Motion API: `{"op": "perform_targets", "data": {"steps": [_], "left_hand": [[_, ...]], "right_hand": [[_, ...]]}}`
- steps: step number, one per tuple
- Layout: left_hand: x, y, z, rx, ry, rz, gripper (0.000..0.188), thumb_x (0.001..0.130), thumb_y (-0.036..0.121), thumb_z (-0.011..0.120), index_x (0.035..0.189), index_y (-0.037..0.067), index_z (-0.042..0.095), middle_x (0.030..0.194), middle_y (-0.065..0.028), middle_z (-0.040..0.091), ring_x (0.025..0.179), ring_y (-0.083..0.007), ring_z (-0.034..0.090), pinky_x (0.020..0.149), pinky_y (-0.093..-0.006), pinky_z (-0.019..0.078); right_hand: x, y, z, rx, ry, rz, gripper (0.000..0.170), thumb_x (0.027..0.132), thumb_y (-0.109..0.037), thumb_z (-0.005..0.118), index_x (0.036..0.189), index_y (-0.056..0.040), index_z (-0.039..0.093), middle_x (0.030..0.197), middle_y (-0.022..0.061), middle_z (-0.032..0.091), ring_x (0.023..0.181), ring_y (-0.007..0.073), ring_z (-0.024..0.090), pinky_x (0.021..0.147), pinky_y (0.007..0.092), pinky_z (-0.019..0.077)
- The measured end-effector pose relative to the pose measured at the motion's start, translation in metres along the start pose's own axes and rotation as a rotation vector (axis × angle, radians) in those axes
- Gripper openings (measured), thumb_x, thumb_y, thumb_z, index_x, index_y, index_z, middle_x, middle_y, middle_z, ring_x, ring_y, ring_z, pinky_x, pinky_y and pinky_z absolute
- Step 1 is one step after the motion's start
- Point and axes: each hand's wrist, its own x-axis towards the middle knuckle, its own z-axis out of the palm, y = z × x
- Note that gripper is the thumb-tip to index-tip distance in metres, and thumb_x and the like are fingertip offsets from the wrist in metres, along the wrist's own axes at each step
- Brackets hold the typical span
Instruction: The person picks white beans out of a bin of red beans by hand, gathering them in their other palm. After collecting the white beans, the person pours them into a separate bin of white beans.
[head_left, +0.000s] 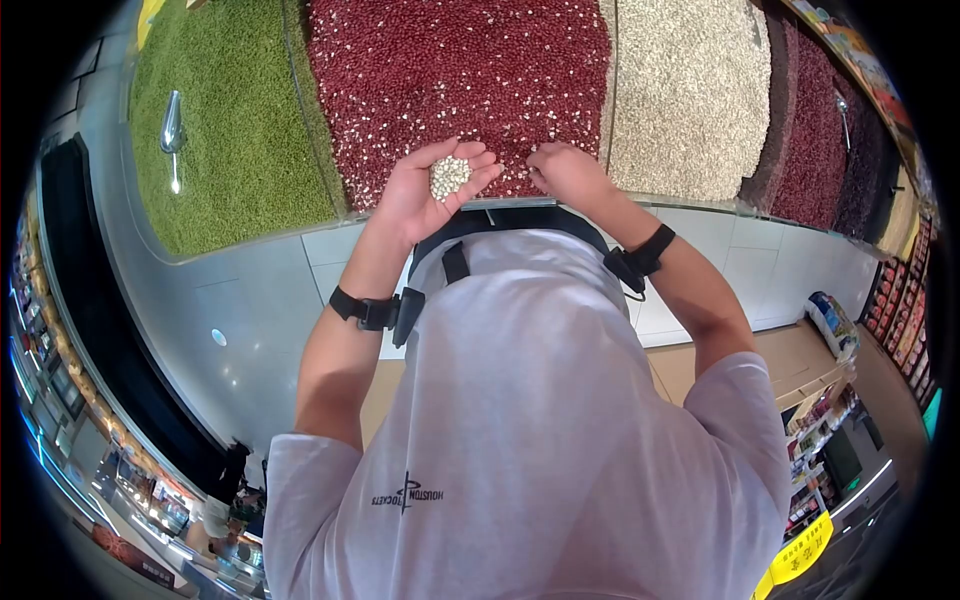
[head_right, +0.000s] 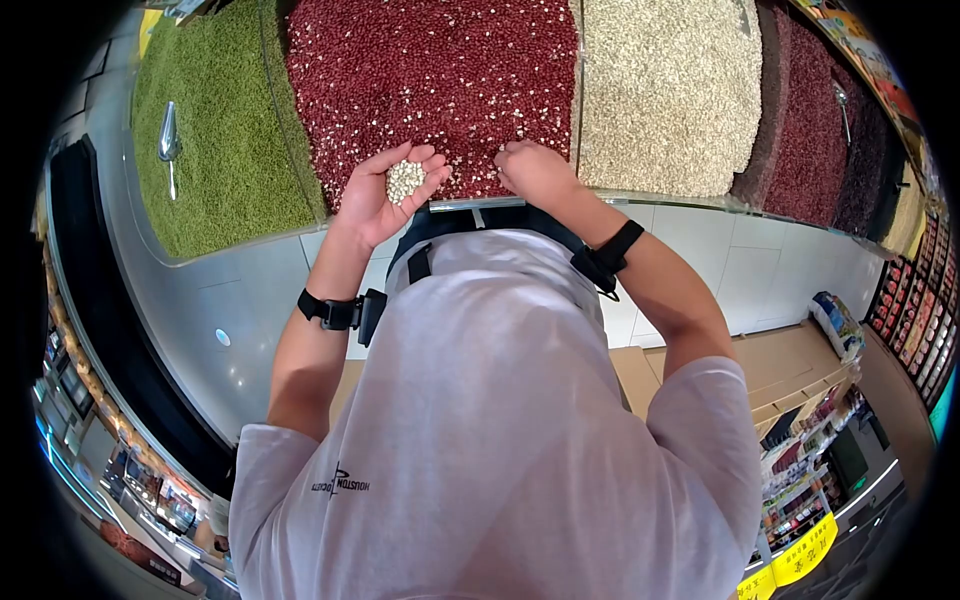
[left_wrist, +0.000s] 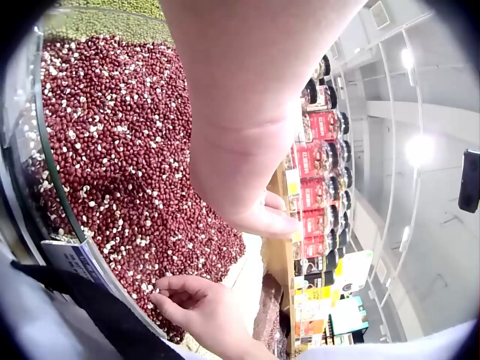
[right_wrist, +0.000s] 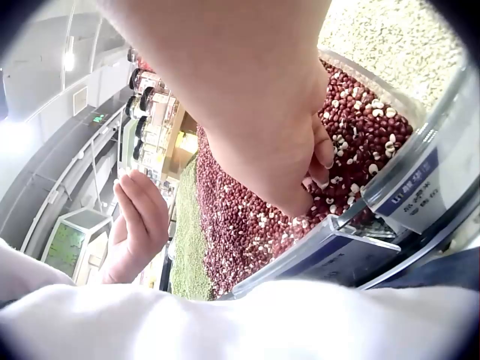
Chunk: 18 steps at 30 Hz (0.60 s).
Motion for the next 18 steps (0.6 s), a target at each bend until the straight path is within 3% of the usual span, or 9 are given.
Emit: {"op": "perform_targets", "data": {"steps": [3, 5, 8, 10, 11, 13, 14, 17, 18], "left_hand": [[0.0, 0.0, 0.001, 0.0, 0.008, 0.001, 0.027, 0.098, 0.018, 0.048, 0.099, -0.008, 0.057, 0.108, -0.0218, 0.061, 0.11, -0.0376, 0.06, 0.096, -0.0396, 0.0538], [0.0, -0.001, 0.003, -0.025, 0.01, -0.003, 0.026, 0.098, 0.017, 0.047, 0.098, -0.007, 0.059, 0.102, -0.0215, 0.064, 0.104, -0.0355, 0.064, 0.089, -0.0391, 0.0581], [0.001, 0.001, 0.002, -0.028, -0.005, -0.008, 0.027, 0.098, 0.017, 0.047, 0.098, -0.007, 0.059, 0.101, -0.0215, 0.065, 0.102, -0.0352, 0.064, 0.089, -0.0387, 0.0583], [0.0, 0.001, 0.003, -0.026, 0.008, 0.0, 0.027, 0.098, 0.017, 0.047, 0.098, -0.007, 0.059, 0.101, -0.0214, 0.065, 0.102, -0.035, 0.065, 0.089, -0.0385, 0.0584], [0.0, 0.001, 0.003, -0.023, 0.019, 0.007, 0.027, 0.098, 0.017, 0.047, 0.098, -0.007, 0.059, 0.101, -0.0213, 0.065, 0.101, -0.0348, 0.065, 0.088, -0.0384, 0.0585], [0.001, 0.001, 0.0, -0.014, 0.012, 0.006, 0.028, 0.098, 0.018, 0.047, 0.1, -0.008, 0.058, 0.104, -0.0221, 0.064, 0.104, -0.0363, 0.063, 0.092, -0.0392, 0.0562], [0.002, 0.001, -0.001, -0.005, 0.006, 0.004, 0.03, 0.097, 0.018, 0.048, 0.102, -0.01, 0.057, 0.107, -0.0229, 0.062, 0.108, -0.0378, 0.061, 0.096, -0.0399, 0.0538], [0.006, -0.001, -0.003, -0.021, -0.001, -0.009, 0.03, 0.097, 0.018, 0.048, 0.102, -0.01, 0.057, 0.108, -0.0229, 0.062, 0.108, -0.0379, 0.061, 0.096, -0.0403, 0.0535], [0.006, -0.001, -0.003, -0.021, -0.002, -0.009, 0.03, 0.097, 0.018, 0.048, 0.102, -0.01, 0.057, 0.108, -0.0229, 0.062, 0.108, -0.0379, 0.061, 0.096, -0.0403, 0.0535]], "right_hand": [[0.001, 0.002, 0.002, 0.01, 0.007, 0.011, 0.012, 0.08, -0.014, 0.061, 0.083, -0.0032, 0.063, 0.086, 0.0148, 0.063, 0.086, 0.033, 0.064, 0.078, 0.0427, 0.0535], [0.001, 0.004, 0.002, 0.023, 0.006, 0.023, 0.012, 0.08, -0.014, 0.061, 0.083, -0.0028, 0.064, 0.086, 0.0148, 0.064, 0.086, 0.0334, 0.064, 0.078, 0.0429, 0.0533], [0.002, 0.005, -0.004, 0.192, 0.053, 0.058, 0.018, 0.078, -0.015, 0.063, 0.09, -0.0026, 0.068, 0.087, 0.0151, 0.067, 0.081, 0.0297, 0.066, 0.075, 0.0384, 0.0543], [0.002, -0.003, -0.024, 0.529, -0.055, 0.31, 0.023, 0.079, -0.016, 0.067, 0.098, -0.0035, 0.07, 0.086, 0.0115, 0.07, 0.074, 0.019, 0.067, 0.071, 0.0303, 0.0538], [0.002, -0.002, -0.025, 0.528, -0.056, 0.31, 0.023, 0.079, -0.016, 0.067, 0.098, -0.0035, 0.07, 0.086, 0.0115, 0.07, 0.074, 0.019, 0.067, 0.071, 0.0303, 0.0538], [0.003, 0.002, -0.028, 0.888, 0.076, 0.369, 0.014, 0.085, -0.011, 0.068, 0.096, -0.0021, 0.069, 0.081, 0.0005, 0.068, 0.072, 0.0042, 0.058, 0.067, 0.0204, 0.0474], [0.004, 0.003, -0.031, 1.057, 0.079, 0.363, 0.014, 0.086, -0.009, 0.068, 0.096, 0.0006, 0.069, 0.084, -0.0001, 0.068, 0.076, 0.0037, 0.059, 0.068, 0.0203, 0.0477], [0.008, 0.0, -0.042, 1.073, 0.149, 0.346, 0.018, 0.085, -0.011, 0.069, 0.098, 0.0011, 0.07, 0.086, 0.0024, 0.07, 0.077, 0.0062, 0.063, 0.069, 0.023, 0.0512], [0.008, -0.002, -0.044, 1.113, 0.168, 0.338, 0.017, 0.085, -0.013, 0.071, 0.097, -0.0002, 0.07, 0.081, -0.0001, 0.068, 0.072, 0.0045, 0.059, 0.064, 0.0211, 0.0484]]}}
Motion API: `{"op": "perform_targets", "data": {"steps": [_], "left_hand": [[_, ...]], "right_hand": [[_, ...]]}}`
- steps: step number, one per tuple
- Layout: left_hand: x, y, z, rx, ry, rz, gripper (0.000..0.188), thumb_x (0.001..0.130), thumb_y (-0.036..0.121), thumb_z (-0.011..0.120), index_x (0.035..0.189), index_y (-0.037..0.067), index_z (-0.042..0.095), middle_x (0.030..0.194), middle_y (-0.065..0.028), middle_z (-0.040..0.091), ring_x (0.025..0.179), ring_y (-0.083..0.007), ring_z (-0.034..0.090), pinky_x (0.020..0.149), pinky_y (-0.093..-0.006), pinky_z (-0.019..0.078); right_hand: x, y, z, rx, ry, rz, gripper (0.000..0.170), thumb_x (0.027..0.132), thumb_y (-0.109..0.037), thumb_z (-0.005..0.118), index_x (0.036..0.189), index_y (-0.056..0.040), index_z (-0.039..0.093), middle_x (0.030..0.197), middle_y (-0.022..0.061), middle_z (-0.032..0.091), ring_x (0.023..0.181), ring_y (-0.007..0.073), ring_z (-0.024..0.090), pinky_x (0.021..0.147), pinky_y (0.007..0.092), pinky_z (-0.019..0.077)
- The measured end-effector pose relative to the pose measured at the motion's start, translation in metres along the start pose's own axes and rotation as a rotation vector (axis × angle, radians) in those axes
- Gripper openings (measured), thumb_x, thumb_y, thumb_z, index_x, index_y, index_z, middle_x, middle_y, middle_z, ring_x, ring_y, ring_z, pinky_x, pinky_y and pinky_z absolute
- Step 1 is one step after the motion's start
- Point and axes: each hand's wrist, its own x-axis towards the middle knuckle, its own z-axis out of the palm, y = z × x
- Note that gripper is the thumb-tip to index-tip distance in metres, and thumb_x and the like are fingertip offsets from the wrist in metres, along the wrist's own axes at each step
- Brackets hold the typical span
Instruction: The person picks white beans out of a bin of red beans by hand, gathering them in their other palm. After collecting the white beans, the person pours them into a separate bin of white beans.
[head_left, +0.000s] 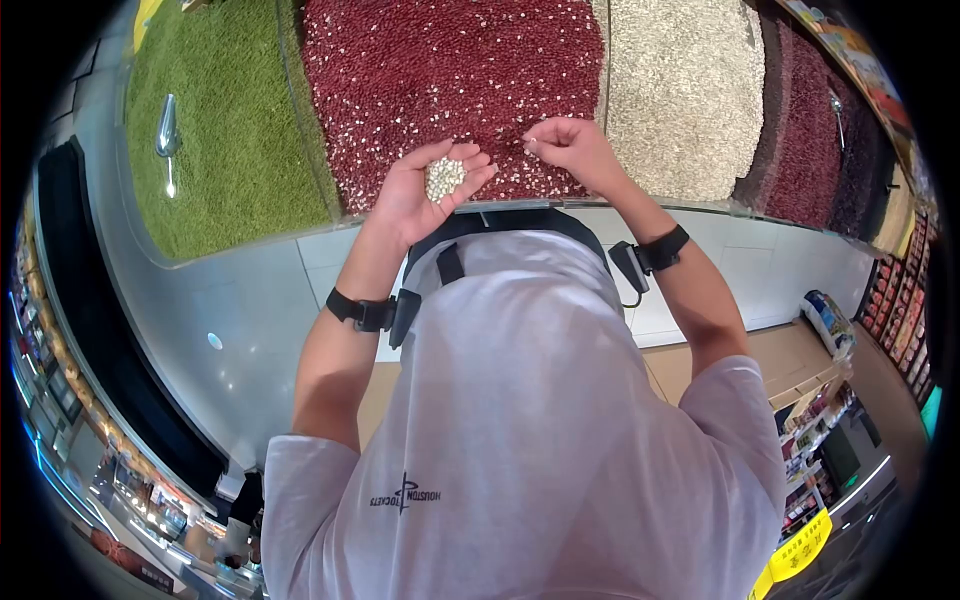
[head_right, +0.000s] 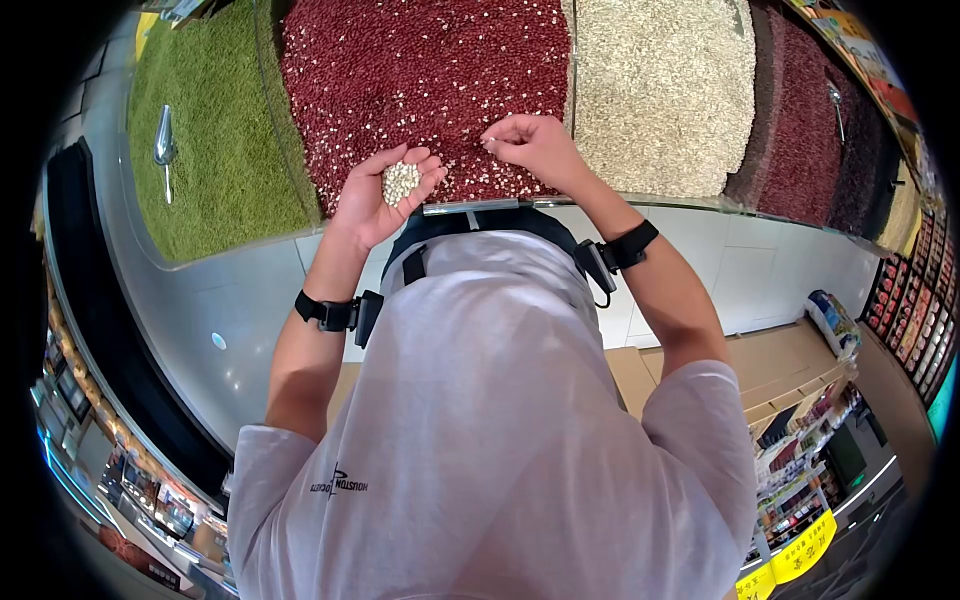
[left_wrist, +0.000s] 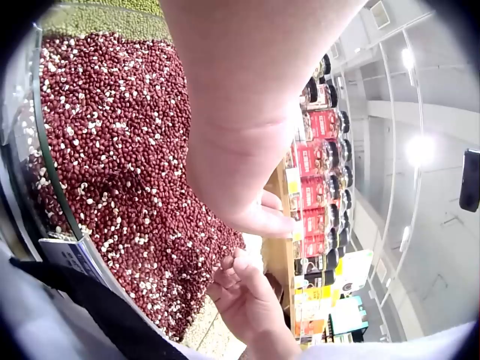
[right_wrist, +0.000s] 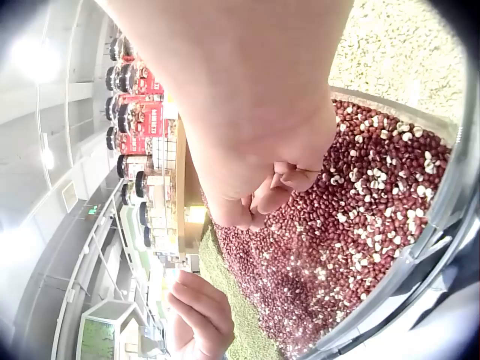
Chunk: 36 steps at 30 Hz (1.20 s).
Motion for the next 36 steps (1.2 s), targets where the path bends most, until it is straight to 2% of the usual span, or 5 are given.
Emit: {"op": "perform_targets", "data": {"steps": [10, 13, 16, 26, 36], "left_hand": [[0.006, -0.005, 0.014, 0.043, 0.046, 0.002, 0.031, 0.099, 0.018, 0.044, 0.103, -0.01, 0.056, 0.105, -0.0225, 0.063, 0.106, -0.0349, 0.062, 0.095, -0.0396, 0.0545], [0.007, -0.008, 0.023, 0.086, 0.035, 0.009, 0.034, 0.099, 0.018, 0.041, 0.107, -0.012, 0.054, 0.107, -0.0231, 0.062, 0.107, -0.0341, 0.062, 0.097, -0.0405, 0.0535], [0.012, -0.01, 0.022, 0.116, 0.021, 0.01, 0.034, 0.1, 0.019, 0.039, 0.109, -0.011, 0.053, 0.105, -0.0203, 0.062, 0.102, -0.0293, 0.064, 0.094, -0.0394, 0.0555], [0.008, -0.006, 0.035, 0.084, -0.004, -0.002, 0.03, 0.099, 0.018, 0.039, 0.108, -0.006, 0.056, 0.098, -0.0148, 0.065, 0.087, -0.0234, 0.068, 0.081, -0.0369, 0.061], [0.006, -0.006, 0.033, 0.05, -0.097, 0.004, 0.031, 0.099, 0.018, 0.039, 0.11, -0.006, 0.055, 0.103, -0.0169, 0.064, 0.091, -0.0242, 0.068, 0.082, -0.0375, 0.0607]], "right_hand": [[-0.015, -0.057, 0.012, -0.324, 0.016, -0.216, 0.013, 0.08, -0.013, 0.075, 0.093, -0.0084, 0.075, 0.069, -0.0035, 0.062, 0.06, 0.003, 0.048, 0.054, 0.0202, 0.0386], [-0.017, -0.07, 0.023, -0.41, 0.03, -0.37, 0.014, 0.078, -0.013, 0.075, 0.092, -0.0099, 0.076, 0.072, -0.0006, 0.066, 0.061, 0.0074, 0.052, 0.055, 0.0218, 0.0413], [-0.013, -0.073, 0.032, -0.525, 0.016, -0.622, 0.015, 0.076, -0.018, 0.074, 0.089, -0.0124, 0.075, 0.083, 0.002, 0.071, 0.074, 0.0198, 0.063, 0.072, 0.0313, 0.0479], [-0.01, -0.071, 0.045, -0.679, 0.095, -0.678, 0.008, 0.076, -0.02, 0.073, 0.082, -0.0155, 0.075, 0.082, -0.0018, 0.071, 0.078, 0.0167, 0.06, 0.077, 0.0328, 0.0413], [-0.011, -0.078, 0.047, -0.613, 0.064, -0.602, 0.007, 0.077, -0.021, 0.071, 0.079, -0.0152, 0.075, 0.082, -0.0031, 0.071, 0.081, 0.0159, 0.06, 0.079, 0.0324, 0.0388]]}}
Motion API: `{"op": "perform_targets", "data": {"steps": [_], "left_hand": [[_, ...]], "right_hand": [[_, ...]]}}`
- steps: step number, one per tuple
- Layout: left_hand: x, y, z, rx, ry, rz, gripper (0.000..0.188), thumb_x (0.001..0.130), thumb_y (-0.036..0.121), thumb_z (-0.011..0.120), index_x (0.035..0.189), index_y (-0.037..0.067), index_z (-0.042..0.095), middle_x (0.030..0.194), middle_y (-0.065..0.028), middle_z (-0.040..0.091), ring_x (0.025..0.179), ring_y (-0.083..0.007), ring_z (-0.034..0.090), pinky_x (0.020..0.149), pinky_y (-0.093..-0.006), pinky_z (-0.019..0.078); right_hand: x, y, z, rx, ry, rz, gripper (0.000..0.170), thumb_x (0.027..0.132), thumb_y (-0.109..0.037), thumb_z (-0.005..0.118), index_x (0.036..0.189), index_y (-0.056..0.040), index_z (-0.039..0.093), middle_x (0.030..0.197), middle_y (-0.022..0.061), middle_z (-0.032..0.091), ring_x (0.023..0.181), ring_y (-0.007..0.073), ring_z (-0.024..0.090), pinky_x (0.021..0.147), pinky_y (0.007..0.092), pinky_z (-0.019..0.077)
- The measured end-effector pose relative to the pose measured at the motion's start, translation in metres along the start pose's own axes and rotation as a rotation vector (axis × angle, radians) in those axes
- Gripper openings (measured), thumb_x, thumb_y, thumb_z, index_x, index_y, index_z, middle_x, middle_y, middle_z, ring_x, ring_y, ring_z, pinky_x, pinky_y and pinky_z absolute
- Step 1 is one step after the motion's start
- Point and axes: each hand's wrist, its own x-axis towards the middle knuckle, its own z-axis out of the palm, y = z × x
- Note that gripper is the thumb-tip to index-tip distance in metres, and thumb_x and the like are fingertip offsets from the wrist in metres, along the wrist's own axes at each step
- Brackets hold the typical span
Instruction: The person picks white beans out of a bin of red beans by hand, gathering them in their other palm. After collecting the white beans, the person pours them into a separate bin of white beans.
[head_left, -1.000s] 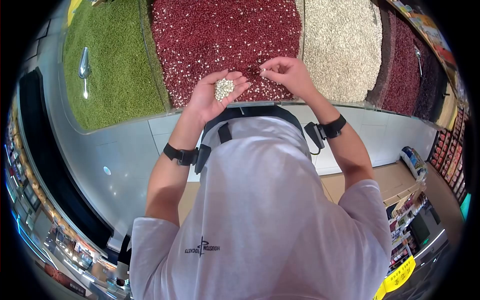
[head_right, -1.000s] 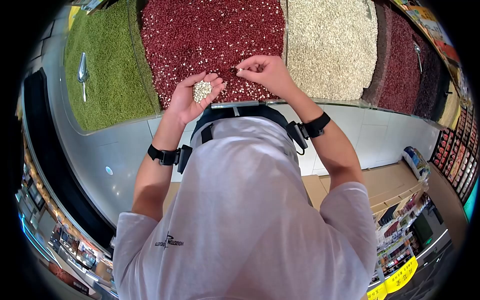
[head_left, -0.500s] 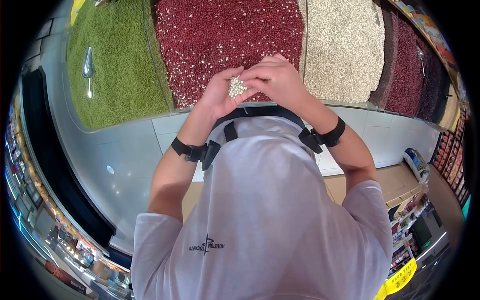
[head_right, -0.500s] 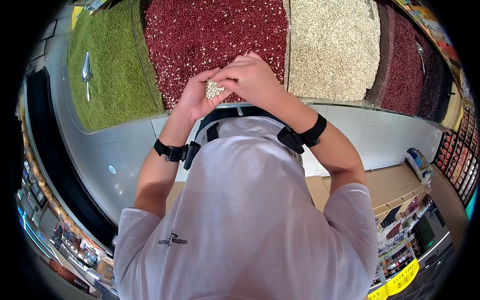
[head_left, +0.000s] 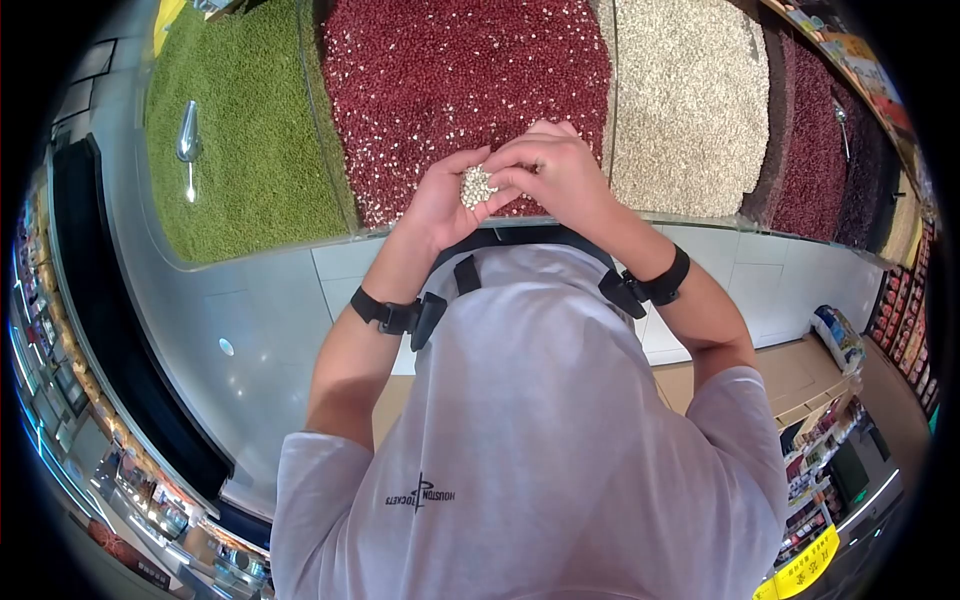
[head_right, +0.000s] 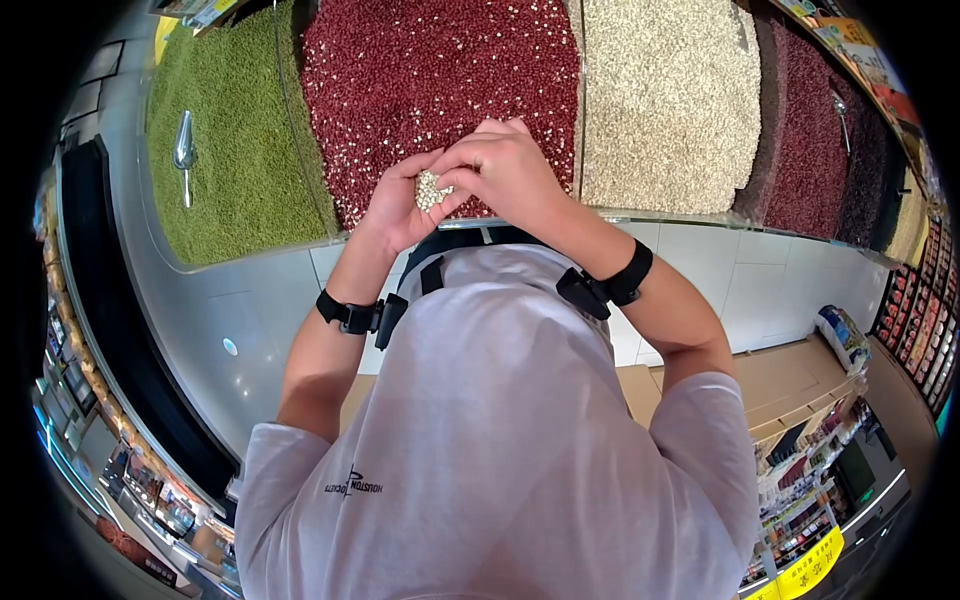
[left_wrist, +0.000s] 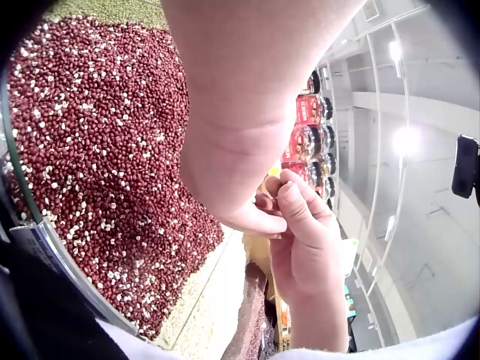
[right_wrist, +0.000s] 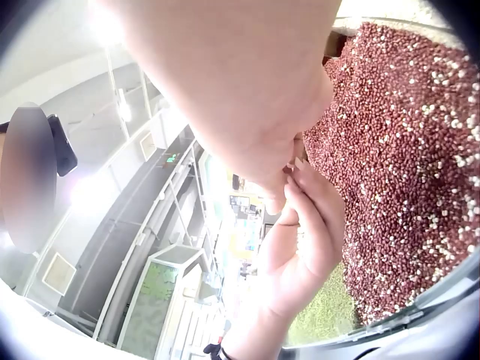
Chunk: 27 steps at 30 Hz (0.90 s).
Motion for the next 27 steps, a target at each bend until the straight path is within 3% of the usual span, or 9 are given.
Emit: {"op": "perform_targets", "data": {"steps": [5, 9, 12, 14, 17, 19, 21, 23, 27], "left_hand": [[0.0, 0.001, 0.002, -0.002, -0.015, -0.01, 0.031, 0.099, 0.018, 0.039, 0.111, -0.006, 0.055, 0.102, -0.0171, 0.064, 0.092, -0.0246, 0.068, 0.083, -0.0377, 0.0605], [-0.001, 0.001, 0.006, -0.026, 0.0, -0.014, 0.033, 0.099, 0.018, 0.04, 0.112, -0.008, 0.054, 0.104, -0.0195, 0.064, 0.095, -0.0278, 0.067, 0.085, -0.0383, 0.0597], [-0.002, 0.002, 0.006, -0.002, -0.031, -0.021, 0.036, 0.099, 0.018, 0.041, 0.115, -0.012, 0.052, 0.107, -0.0233, 0.063, 0.101, -0.0326, 0.065, 0.089, -0.0394, 0.0584], [-0.003, 0.002, 0.005, -0.017, -0.035, -0.021, 0.039, 0.099, 0.019, 0.041, 0.117, -0.015, 0.05, 0.111, -0.027, 0.061, 0.107, -0.038, 0.062, 0.091, -0.0403, 0.0572], [-0.005, 0.002, 0.006, -0.018, 0.016, -0.024, 0.04, 0.099, 0.019, 0.041, 0.116, -0.016, 0.051, 0.113, -0.0286, 0.06, 0.111, -0.0409, 0.059, 0.093, -0.0409, 0.0557], [-0.005, 0.002, 0.005, -0.012, 0.032, -0.017, 0.042, 0.099, 0.019, 0.041, 0.117, -0.017, 0.05, 0.116, -0.0309, 0.058, 0.113, -0.0426, 0.058, 0.096, -0.0422, 0.0535], [-0.005, 0.0, 0.005, -0.007, 0.045, -0.009, 0.043, 0.099, 0.02, 0.04, 0.117, -0.018, 0.049, 0.118, -0.0332, 0.056, 0.114, -0.0442, 0.057, 0.099, -0.0436, 0.0513], [-0.005, 0.0, 0.006, -0.021, 0.052, -0.006, 0.043, 0.099, 0.02, 0.04, 0.117, -0.018, 0.049, 0.119, -0.034, 0.055, 0.115, -0.0451, 0.056, 0.099, -0.0434, 0.0514], [-0.007, -0.002, 0.006, -0.026, 0.044, -0.024, 0.042, 0.099, 0.02, 0.041, 0.117, -0.017, 0.049, 0.116, -0.0313, 0.058, 0.112, -0.0417, 0.059, 0.097, -0.0428, 0.0528]], "right_hand": [[0.0, 0.0, -0.001, -0.068, 0.038, -0.098, 0.009, 0.078, -0.023, 0.069, 0.078, -0.0157, 0.074, 0.083, -0.0045, 0.071, 0.08, 0.0149, 0.059, 0.077, 0.0318, 0.0375], [-0.002, 0.001, -0.007, -0.057, 0.041, -0.054, 0.011, 0.079, -0.024, 0.068, 0.079, -0.0154, 0.075, 0.084, -0.004, 0.071, 0.081, 0.0154, 0.059, 0.081, 0.0315, 0.0381], [-0.002, -0.002, -0.018, 0.1, 0.045, 0.055, 0.012, 0.083, -0.022, 0.066, 0.083, -0.0133, 0.076, 0.085, -0.0005, 0.072, 0.078, 0.015, 0.061, 0.078, 0.0305, 0.0422], [-0.004, -0.015, -0.03, 0.43, 0.032, 0.332, 0.013, 0.085, -0.017, 0.065, 0.088, -0.0098, 0.076, 0.088, 0.0034, 0.072, 0.074, 0.0146, 0.062, 0.073, 0.0298, 0.047], [-0.014, 0.006, -0.029, 0.361, 0.115, 0.367, 0.012, 0.085, -0.013, 0.066, 0.091, -0.0084, 0.075, 0.087, 0.0048, 0.071, 0.07, 0.0136, 0.061, 0.067, 0.0288, 0.0487], [-0.016, 0.009, -0.039, 0.285, 0.083, 0.43, 0.012, 0.083, -0.016, 0.07, 0.091, -0.0095, 0.075, 0.086, 0.005, 0.071, 0.075, 0.0163, 0.062, 0.07, 0.0299, 0.0497], [-0.017, 0.024, -0.046, -0.122, 0.186, 0.153, 0.015, 0.081, -0.022, 0.073, 0.091, -0.0105, 0.075, 0.084, 0.0064, 0.07, 0.079, 0.0203, 0.062, 0.072, 0.0323, 0.0504], [-0.019, 0.033, -0.046, -0.178, 0.17, 0.153, 0.018, 0.079, -0.025, 0.074, 0.09, -0.0106, 0.074, 0.088, 0.0062, 0.069, 0.085, 0.0235, 0.061, 0.075, 0.0347, 0.0505], [-0.016, 0.023, -0.036, -0.272, 0.205, -0.049, 0.018, 0.078, -0.025, 0.074, 0.091, -0.0132, 0.074, 0.091, 0.0023, 0.067, 0.088, 0.0235, 0.06, 0.077, 0.035, 0.0503]]}}
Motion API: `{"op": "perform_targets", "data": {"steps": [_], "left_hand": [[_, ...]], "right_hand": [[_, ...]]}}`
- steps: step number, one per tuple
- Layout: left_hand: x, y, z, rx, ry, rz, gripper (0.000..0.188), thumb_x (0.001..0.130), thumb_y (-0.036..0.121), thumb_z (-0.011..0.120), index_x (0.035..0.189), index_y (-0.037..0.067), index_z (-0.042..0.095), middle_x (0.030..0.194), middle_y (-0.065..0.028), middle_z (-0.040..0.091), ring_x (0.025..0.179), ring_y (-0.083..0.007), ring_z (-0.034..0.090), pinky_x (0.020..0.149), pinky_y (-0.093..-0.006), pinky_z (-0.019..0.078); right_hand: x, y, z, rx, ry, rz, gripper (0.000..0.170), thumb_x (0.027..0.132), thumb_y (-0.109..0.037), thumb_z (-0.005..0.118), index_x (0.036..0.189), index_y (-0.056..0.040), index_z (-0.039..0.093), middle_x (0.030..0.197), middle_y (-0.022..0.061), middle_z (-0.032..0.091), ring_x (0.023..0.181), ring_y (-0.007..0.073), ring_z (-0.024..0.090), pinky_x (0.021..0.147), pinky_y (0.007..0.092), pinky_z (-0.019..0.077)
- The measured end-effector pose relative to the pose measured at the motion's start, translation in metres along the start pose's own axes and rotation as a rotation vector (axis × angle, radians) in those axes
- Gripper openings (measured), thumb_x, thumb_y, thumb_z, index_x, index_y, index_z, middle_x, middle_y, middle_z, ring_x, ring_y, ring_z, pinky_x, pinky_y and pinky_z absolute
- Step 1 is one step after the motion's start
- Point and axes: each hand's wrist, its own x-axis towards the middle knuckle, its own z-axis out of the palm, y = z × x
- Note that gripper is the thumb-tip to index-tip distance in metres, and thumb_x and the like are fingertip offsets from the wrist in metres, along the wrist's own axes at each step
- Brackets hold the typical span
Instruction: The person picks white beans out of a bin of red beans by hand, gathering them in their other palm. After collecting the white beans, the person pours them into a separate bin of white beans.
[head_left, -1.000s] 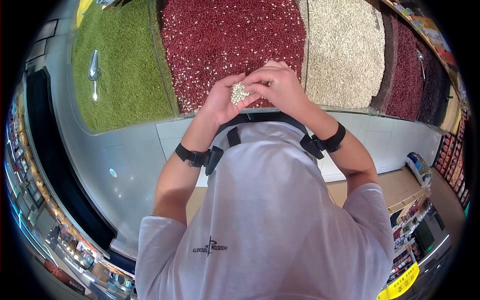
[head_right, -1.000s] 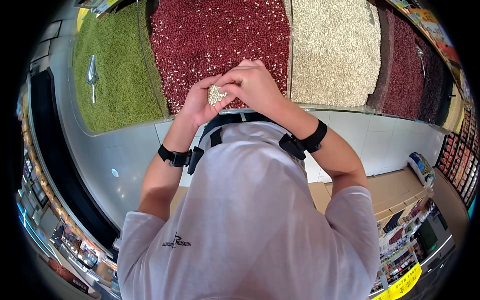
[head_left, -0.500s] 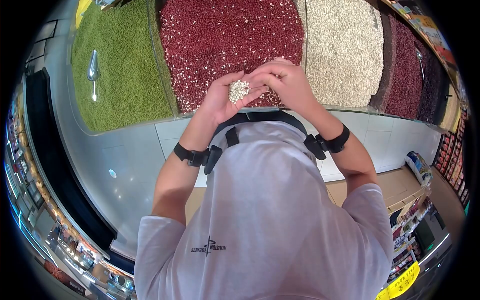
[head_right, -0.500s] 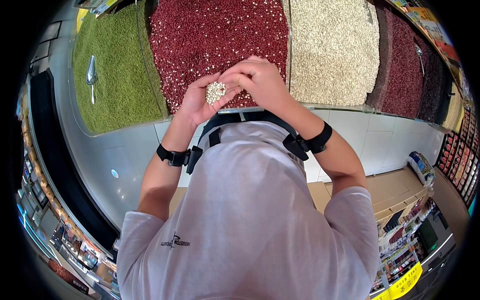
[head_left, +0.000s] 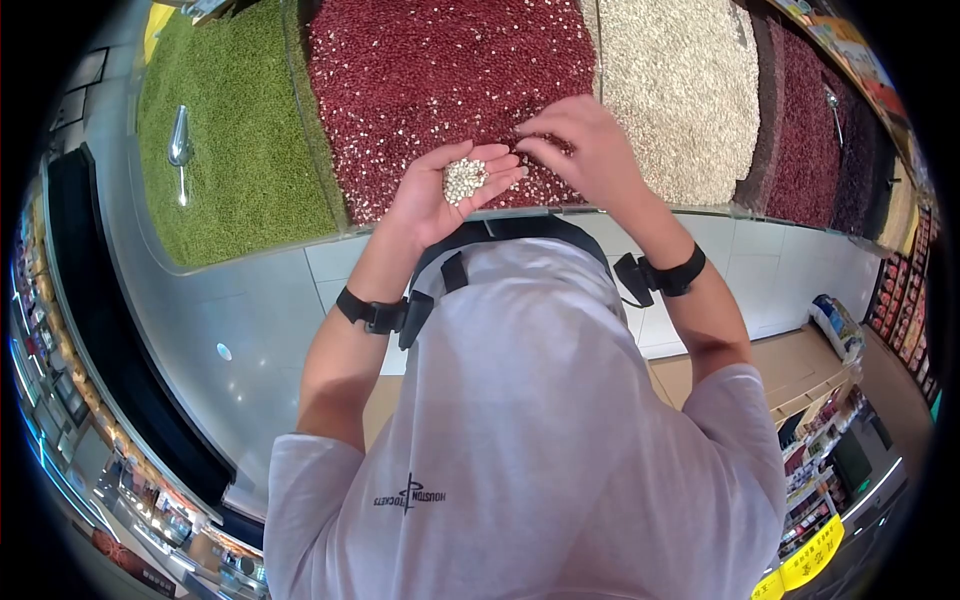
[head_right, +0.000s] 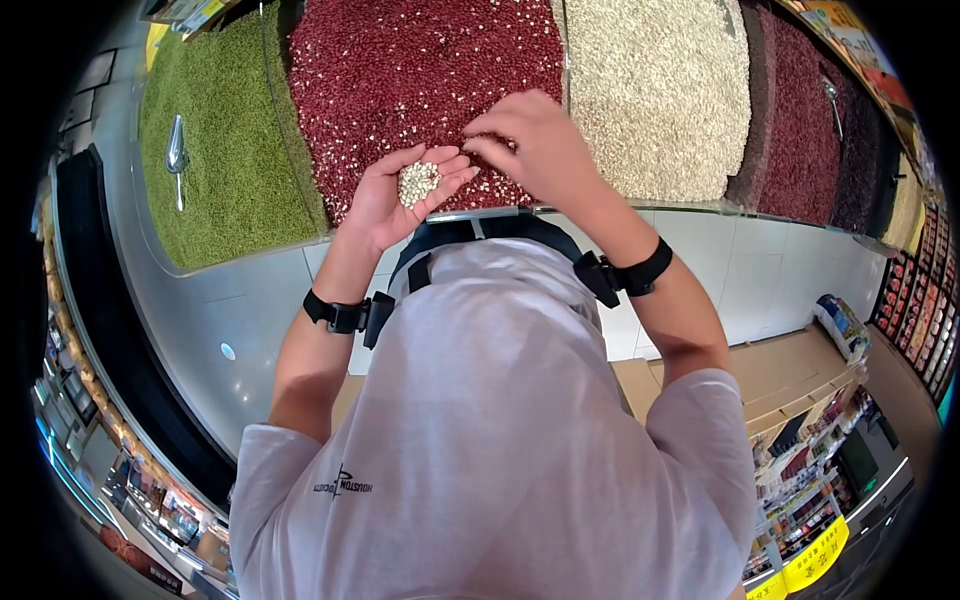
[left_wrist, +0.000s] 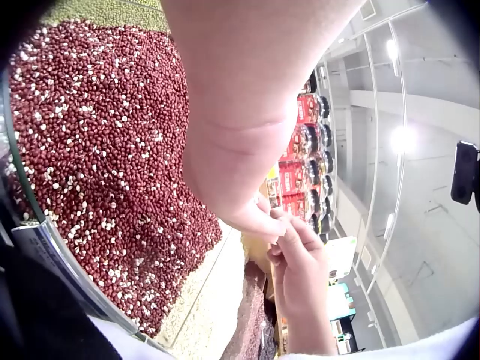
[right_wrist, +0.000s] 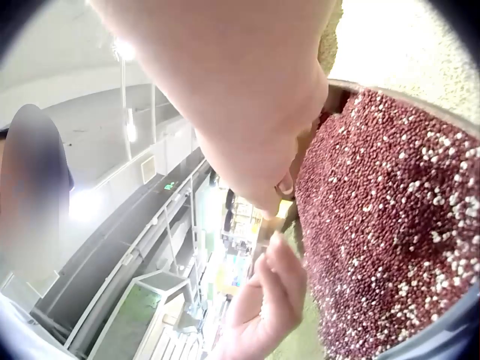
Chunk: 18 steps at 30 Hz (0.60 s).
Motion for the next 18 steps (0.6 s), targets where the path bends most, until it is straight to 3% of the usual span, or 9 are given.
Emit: {"op": "perform_targets", "data": {"steps": [2, 5, 7, 14, 16, 18], "left_hand": [[0.003, -0.003, -0.006, 0.05, -0.03, 0.028, 0.038, 0.099, 0.02, 0.041, 0.113, -0.013, 0.053, 0.109, -0.0246, 0.062, 0.104, -0.0343, 0.064, 0.094, -0.0418, 0.055], [0.007, -0.004, -0.012, 0.018, -0.055, 0.003, 0.03, 0.098, 0.017, 0.043, 0.109, -0.008, 0.055, 0.105, -0.0184, 0.064, 0.095, -0.0279, 0.067, 0.089, -0.0416, 0.0578], [0.005, -0.006, -0.01, 0.045, -0.027, 0.015, 0.03, 0.098, 0.017, 0.042, 0.11, -0.008, 0.054, 0.105, -0.0187, 0.064, 0.096, -0.0283, 0.067, 0.089, -0.0417, 0.0577], [-0.002, -0.01, -0.005, 0.108, 0.005, 0.017, 0.032, 0.098, 0.016, 0.039, 0.114, -0.007, 0.053, 0.106, -0.0185, 0.064, 0.097, -0.0282, 0.067, 0.09, -0.0415, 0.0572], [-0.006, -0.012, 0.002, 0.134, 0.117, 0.04, 0.029, 0.098, 0.017, 0.04, 0.11, -0.005, 0.054, 0.102, -0.0155, 0.065, 0.094, -0.0249, 0.067, 0.086, -0.0376, 0.0584], [-0.009, -0.011, -0.002, 0.142, 0.079, 0.03, 0.029, 0.098, 0.018, 0.041, 0.11, -0.004, 0.055, 0.103, -0.0149, 0.065, 0.093, -0.0245, 0.067, 0.086, -0.0367, 0.0585]], "right_hand": [[0.004, -0.023, 0.0, 0.086, -0.162, -0.091, 0.019, 0.077, -0.026, 0.073, 0.093, -0.0151, 0.074, 0.086, 0.0018, 0.065, 0.084, 0.0222, 0.06, 0.076, 0.0343, 0.0507], [0.002, -0.032, 0.011, 0.056, -0.178, -0.124, 0.013, 0.075, -0.023, 0.071, 0.085, -0.0144, 0.073, 0.081, 0.0009, 0.062, 0.08, 0.0203, 0.059, 0.072, 0.0326, 0.0512], [0.004, -0.035, 0.013, 0.027, -0.182, -0.168, 0.01, 0.073, -0.021, 0.07, 0.078, -0.0126, 0.07, 0.078, 0.0012, 0.059, 0.08, 0.0201, 0.06, 0.07, 0.0324, 0.0514], [0.007, -0.04, 0.011, -0.035, -0.332, -0.192, 0.01, 0.073, -0.022, 0.069, 0.076, -0.0125, 0.068, 0.079, 0.0015, 0.058, 0.081, 0.0215, 0.06, 0.069, 0.0356, 0.0512], [0.007, -0.042, 0.013, -0.028, -0.371, -0.182, 0.01, 0.072, -0.022, 0.069, 0.073, -0.0125, 0.066, 0.079, 0.0014, 0.058, 0.081, 0.0219, 0.06, 0.069, 0.0365, 0.0512], [0.009, -0.045, 0.014, -0.033, -0.372, -0.191, 0.01, 0.073, -0.022, 0.069, 0.073, -0.0128, 0.065, 0.078, 0.002, 0.058, 0.081, 0.0224, 0.06, 0.069, 0.0368, 0.0508]]}}
